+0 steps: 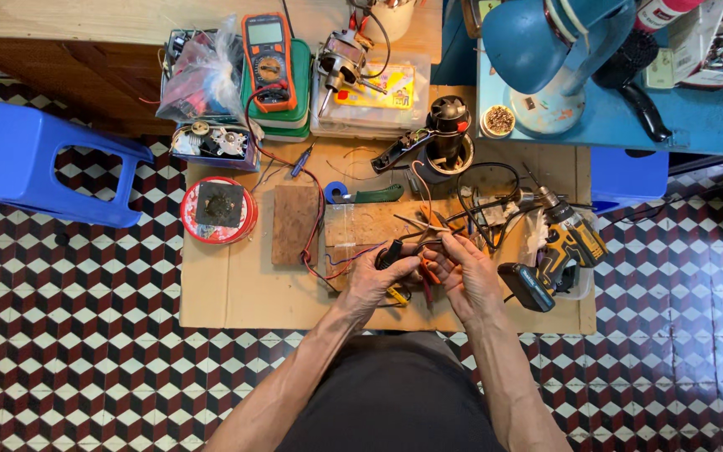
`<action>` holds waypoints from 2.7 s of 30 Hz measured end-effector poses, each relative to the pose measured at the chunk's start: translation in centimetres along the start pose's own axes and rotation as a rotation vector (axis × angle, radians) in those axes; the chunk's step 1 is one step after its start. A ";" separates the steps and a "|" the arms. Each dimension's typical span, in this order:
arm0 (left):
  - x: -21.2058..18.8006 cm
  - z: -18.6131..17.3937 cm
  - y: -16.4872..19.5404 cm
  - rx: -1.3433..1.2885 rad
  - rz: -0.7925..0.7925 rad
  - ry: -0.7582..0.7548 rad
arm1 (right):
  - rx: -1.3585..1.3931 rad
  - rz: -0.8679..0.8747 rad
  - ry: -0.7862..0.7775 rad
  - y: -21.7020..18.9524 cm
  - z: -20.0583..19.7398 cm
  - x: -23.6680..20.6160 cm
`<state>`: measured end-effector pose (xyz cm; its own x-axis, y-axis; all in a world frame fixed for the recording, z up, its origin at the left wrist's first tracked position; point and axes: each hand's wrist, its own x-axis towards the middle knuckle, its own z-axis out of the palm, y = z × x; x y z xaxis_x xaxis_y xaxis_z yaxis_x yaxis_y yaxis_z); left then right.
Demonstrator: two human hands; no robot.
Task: The person strips insulation from two wires using a utility knife, then twists the exposed strands together. The person handles a multimeter and a power tool on the workbench but does not use them during the clip.
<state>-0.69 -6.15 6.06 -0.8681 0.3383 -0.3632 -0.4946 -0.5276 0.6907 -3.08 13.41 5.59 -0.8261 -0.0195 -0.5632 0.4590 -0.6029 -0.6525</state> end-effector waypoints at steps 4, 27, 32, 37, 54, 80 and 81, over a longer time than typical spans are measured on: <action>-0.1 0.2 -0.1 0.119 0.061 0.078 | -0.113 0.033 0.047 0.7 -0.4 -0.5; 1.5 1.0 -1.4 0.476 0.080 0.243 | -0.124 0.153 0.084 1.3 -1.6 1.2; 1.8 1.1 -0.8 0.434 0.081 0.215 | -0.147 0.139 0.091 0.0 -0.6 0.4; 1.8 0.9 0.1 0.300 -0.040 0.209 | -0.221 0.124 0.069 -0.2 0.2 0.3; 1.1 -1.8 2.6 0.578 0.112 0.345 | -0.546 0.083 -0.271 0.3 3.2 -0.6; 1.1 -0.8 -1.5 0.203 0.123 0.546 | -0.895 0.038 -0.330 1.6 3.1 -2.6; 1.0 -0.7 -1.5 0.200 0.101 0.548 | -0.907 0.057 -0.327 1.4 3.2 -2.8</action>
<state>-0.88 -5.57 4.24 -0.8319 -0.1859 -0.5229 -0.4370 -0.3614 0.8237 -1.12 10.07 7.88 -0.7823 -0.3330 -0.5264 0.4658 0.2483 -0.8493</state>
